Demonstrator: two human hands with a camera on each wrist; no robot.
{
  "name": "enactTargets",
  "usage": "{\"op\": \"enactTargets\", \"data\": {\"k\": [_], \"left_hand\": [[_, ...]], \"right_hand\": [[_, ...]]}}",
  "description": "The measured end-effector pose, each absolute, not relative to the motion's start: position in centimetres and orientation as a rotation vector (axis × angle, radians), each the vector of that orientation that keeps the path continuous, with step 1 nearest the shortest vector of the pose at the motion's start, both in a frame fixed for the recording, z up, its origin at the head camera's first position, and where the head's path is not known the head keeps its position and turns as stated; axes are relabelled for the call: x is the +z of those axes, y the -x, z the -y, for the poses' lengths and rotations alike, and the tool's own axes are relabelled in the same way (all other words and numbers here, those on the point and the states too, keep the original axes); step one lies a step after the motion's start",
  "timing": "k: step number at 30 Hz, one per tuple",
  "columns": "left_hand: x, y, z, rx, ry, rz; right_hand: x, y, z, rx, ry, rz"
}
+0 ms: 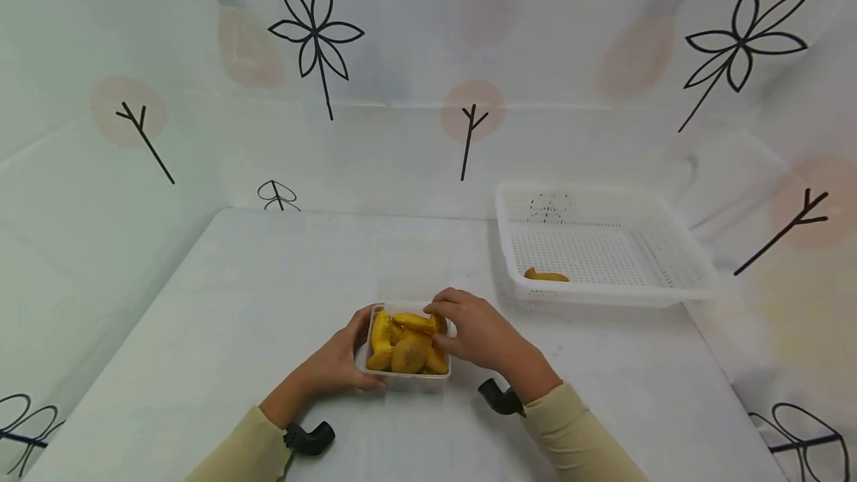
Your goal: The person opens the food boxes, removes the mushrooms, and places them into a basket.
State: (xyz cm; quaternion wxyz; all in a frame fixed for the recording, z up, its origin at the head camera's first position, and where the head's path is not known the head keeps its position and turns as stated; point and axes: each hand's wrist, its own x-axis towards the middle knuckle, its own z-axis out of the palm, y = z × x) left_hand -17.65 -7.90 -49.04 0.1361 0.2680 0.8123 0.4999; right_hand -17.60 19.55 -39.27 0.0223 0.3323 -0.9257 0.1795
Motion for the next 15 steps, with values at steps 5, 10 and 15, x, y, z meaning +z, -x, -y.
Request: {"op": "enactTargets", "data": {"k": [5, 10, 15], "left_hand": [[-48.93, 17.58, 7.81, 1.437, -0.775, -2.36], [-48.3, 17.32, 7.74, 1.437, -0.761, -2.361], [-48.47, 17.3, 7.75, 1.439, -0.777, -2.359]], "right_hand": [[-39.24, 17.51, -19.53, 0.63, -1.066, 2.824], [-39.27, 17.57, -19.7, 0.691, -1.106, 2.755], [-39.07, 17.49, -20.28, 0.723, -1.132, 2.68]]}}
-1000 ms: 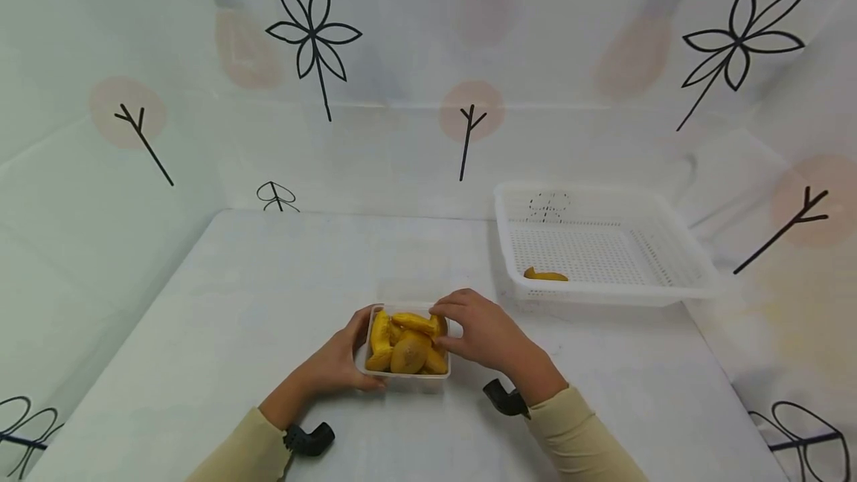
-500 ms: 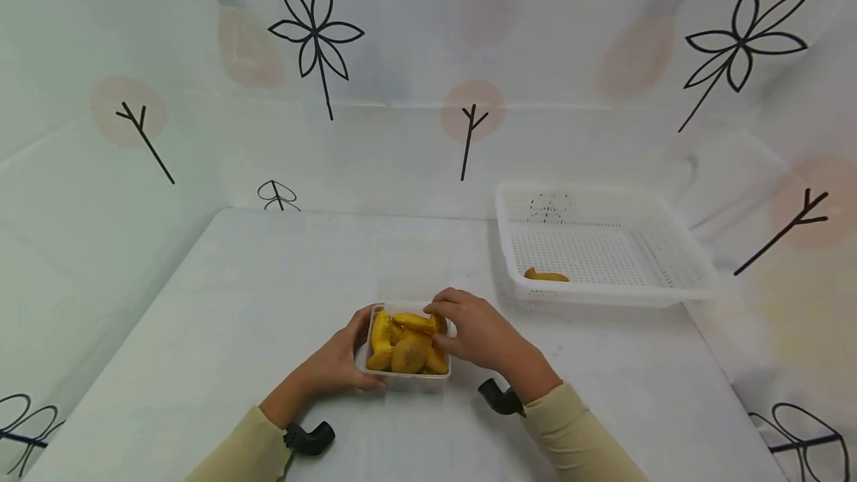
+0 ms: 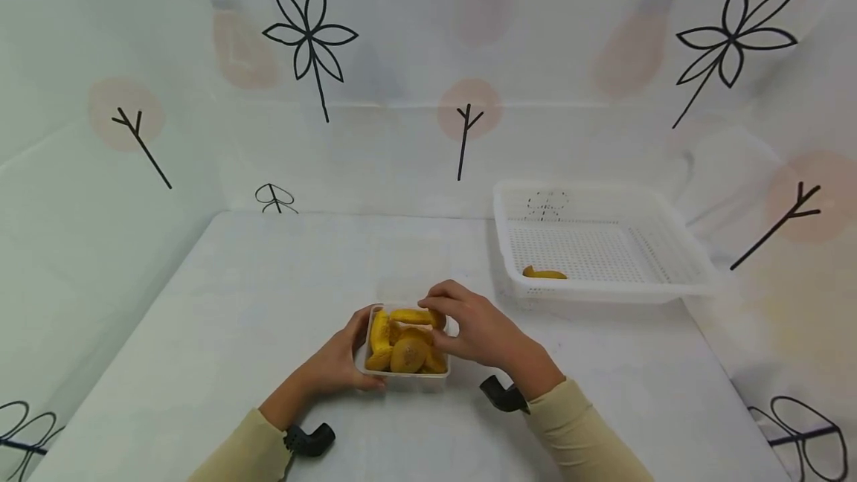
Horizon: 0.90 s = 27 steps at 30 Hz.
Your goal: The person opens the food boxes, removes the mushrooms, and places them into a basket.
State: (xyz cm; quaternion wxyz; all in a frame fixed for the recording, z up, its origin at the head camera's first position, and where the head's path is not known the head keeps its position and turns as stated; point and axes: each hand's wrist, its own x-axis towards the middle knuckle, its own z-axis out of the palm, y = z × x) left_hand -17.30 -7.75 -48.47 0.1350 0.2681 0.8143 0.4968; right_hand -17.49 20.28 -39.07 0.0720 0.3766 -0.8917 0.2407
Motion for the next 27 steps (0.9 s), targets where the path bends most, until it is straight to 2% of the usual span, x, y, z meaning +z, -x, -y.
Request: {"op": "enactTargets", "data": {"k": [27], "left_hand": [[-48.9, 17.4, 8.0, 1.454, -0.785, -2.348]], "right_hand": [[-38.2, 18.1, -23.6, 0.878, -0.982, 2.45]]}}
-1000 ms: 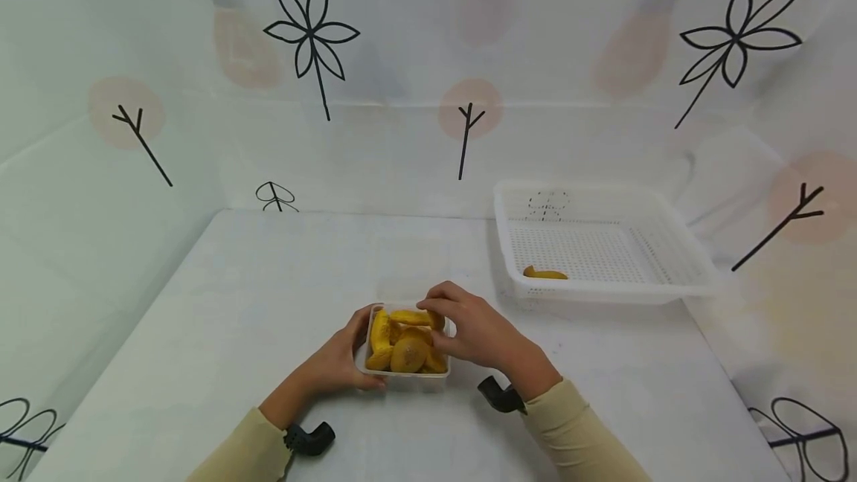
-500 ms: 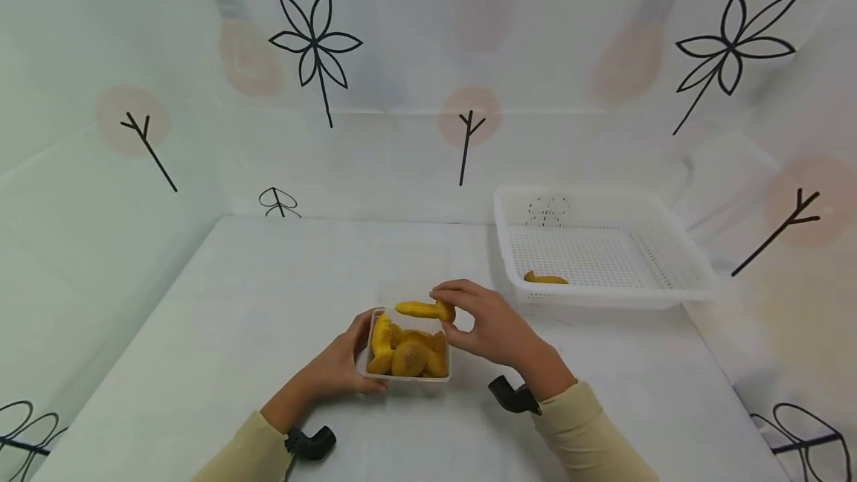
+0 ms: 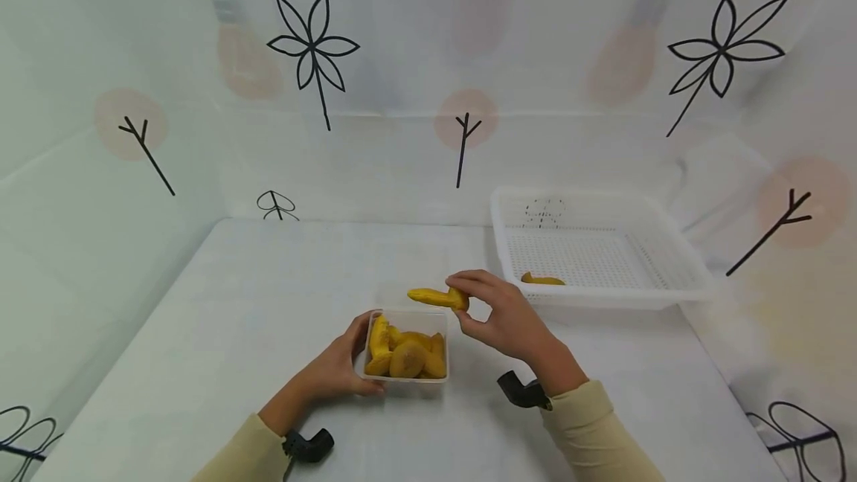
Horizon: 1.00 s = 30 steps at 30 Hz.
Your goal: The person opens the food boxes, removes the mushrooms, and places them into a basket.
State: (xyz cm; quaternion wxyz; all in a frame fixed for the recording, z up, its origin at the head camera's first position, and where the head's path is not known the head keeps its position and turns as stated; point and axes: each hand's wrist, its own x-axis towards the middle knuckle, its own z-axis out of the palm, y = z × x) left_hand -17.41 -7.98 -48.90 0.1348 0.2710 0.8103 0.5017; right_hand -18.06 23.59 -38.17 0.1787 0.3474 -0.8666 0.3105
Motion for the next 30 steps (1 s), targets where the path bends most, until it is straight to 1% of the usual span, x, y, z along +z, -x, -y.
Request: {"op": "enactTargets", "data": {"k": [30], "left_hand": [[-49.3, 17.5, 7.9, 1.448, -0.785, -2.343]], "right_hand": [[-37.8, 20.1, -28.1, 0.786, -0.662, 2.46]]}}
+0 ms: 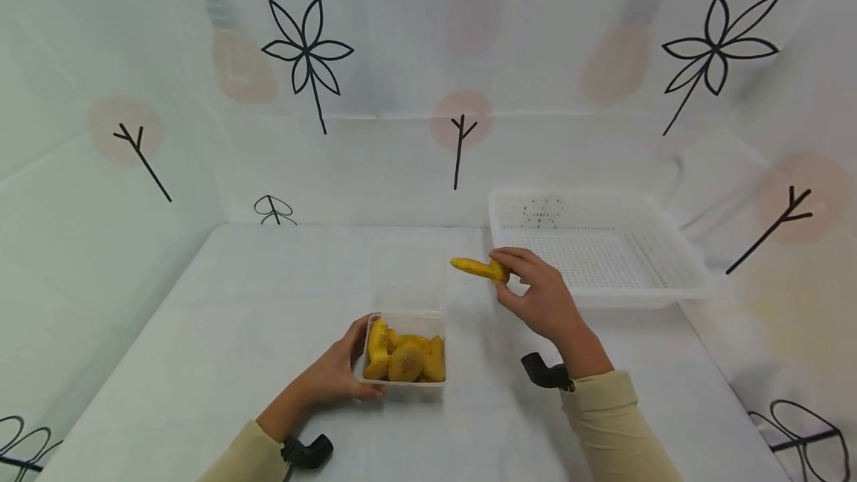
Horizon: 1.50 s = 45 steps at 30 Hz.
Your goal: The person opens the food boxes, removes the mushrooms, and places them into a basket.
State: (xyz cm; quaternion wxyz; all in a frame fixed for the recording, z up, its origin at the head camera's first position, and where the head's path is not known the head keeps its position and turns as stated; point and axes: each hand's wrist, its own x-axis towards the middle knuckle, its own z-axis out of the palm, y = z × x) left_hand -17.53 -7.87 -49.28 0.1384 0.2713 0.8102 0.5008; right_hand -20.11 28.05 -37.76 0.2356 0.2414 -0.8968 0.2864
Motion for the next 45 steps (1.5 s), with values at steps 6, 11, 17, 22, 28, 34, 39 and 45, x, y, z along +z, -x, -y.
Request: {"op": "enactTargets", "data": {"k": [6, 11, 17, 22, 28, 34, 39, 45], "left_hand": [[-49.2, 17.5, 7.8, 1.443, -0.79, -2.354], [-49.0, 17.5, 7.9, 1.429, -0.776, -2.365], [-48.8, 17.5, 8.0, 1.409, -0.753, -2.379], [-48.8, 17.5, 7.9, 1.407, -0.76, -2.375], [-49.0, 17.6, 7.8, 1.426, -0.77, -2.364], [-49.1, 17.6, 7.8, 1.446, -0.797, -2.349], [-49.2, 17.6, 7.7, 1.438, -0.773, -2.357], [-49.3, 17.6, 7.7, 1.425, -0.759, -2.369]], "right_hand": [[-37.9, 20.7, -28.8, 0.805, -0.613, 2.458], [-37.8, 20.9, -29.3, 0.802, -0.559, 2.465], [-37.9, 21.1, -30.4, 0.837, -0.509, 2.453], [-38.1, 21.3, -31.4, 0.828, -0.477, 2.43], [-38.3, 21.8, -32.4, 0.812, -0.449, 2.417], [-38.5, 22.1, -33.3, 0.794, -0.388, 2.458], [-38.8, 22.4, -34.0, 0.764, -0.326, 2.496], [-38.9, 22.9, -35.0, 0.738, -0.238, 2.573]]}}
